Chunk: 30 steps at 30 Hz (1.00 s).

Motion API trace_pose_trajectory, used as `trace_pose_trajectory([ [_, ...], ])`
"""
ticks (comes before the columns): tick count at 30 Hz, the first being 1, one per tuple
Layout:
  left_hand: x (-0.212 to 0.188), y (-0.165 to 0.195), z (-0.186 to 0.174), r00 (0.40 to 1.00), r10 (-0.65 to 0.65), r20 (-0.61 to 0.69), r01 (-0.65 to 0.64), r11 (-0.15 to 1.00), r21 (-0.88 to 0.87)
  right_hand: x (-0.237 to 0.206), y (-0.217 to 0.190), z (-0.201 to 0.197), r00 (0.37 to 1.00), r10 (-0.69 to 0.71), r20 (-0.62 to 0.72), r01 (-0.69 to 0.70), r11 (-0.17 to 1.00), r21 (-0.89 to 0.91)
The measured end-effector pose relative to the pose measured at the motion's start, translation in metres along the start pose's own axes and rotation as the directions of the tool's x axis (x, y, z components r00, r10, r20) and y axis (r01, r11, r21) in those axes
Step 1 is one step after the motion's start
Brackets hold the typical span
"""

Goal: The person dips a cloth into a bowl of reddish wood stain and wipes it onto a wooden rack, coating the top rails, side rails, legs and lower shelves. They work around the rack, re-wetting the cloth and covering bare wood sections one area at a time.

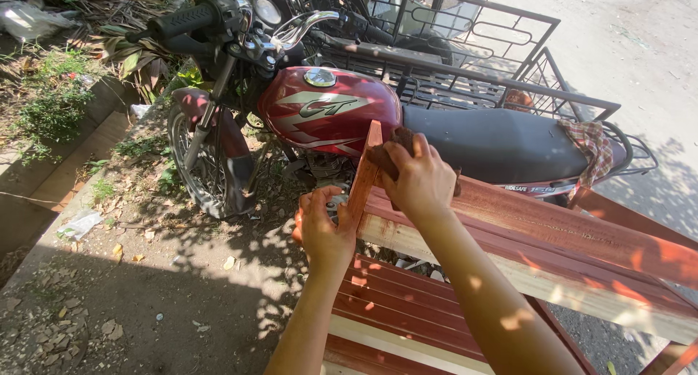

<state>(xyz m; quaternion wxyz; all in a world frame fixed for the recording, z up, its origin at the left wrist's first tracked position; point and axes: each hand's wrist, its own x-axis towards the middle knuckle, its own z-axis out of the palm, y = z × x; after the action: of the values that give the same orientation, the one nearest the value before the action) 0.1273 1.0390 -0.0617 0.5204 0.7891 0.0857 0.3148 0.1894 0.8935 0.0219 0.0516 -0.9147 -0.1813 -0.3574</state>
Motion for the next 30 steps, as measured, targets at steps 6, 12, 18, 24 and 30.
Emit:
trace_pose_trajectory([
  [6, 0.002, 0.019, 0.003, 0.998, 0.061, -0.024, -0.061, 0.998, 0.011, -0.024, -0.009, -0.014, 0.986, -0.141, 0.089, 0.135, 0.988, 0.072],
  [12, -0.007, 0.033, 0.000, 1.000, 0.020, 0.009, -0.020, 0.996, 0.092, -0.013, -0.014, -0.001, 0.999, 0.039, -0.006, -0.038, 0.996, 0.080],
  [18, -0.009, 0.034, 0.008, 0.994, -0.035, 0.100, 0.013, 0.975, 0.221, -0.074, 0.033, -0.012, 0.997, -0.003, 0.080, 0.001, 1.000, 0.025],
  [24, -0.003, 0.033, 0.015, 0.967, -0.135, 0.216, 0.055, 0.938, 0.341, -0.140, 0.109, -0.065, 0.935, 0.349, -0.057, -0.354, 0.927, -0.123],
  [30, 0.009, 0.033, 0.022, 0.967, -0.124, 0.224, 0.025, 0.917, 0.398, -0.118, 0.083, -0.054, 0.909, 0.399, -0.120, -0.406, 0.913, -0.033],
])
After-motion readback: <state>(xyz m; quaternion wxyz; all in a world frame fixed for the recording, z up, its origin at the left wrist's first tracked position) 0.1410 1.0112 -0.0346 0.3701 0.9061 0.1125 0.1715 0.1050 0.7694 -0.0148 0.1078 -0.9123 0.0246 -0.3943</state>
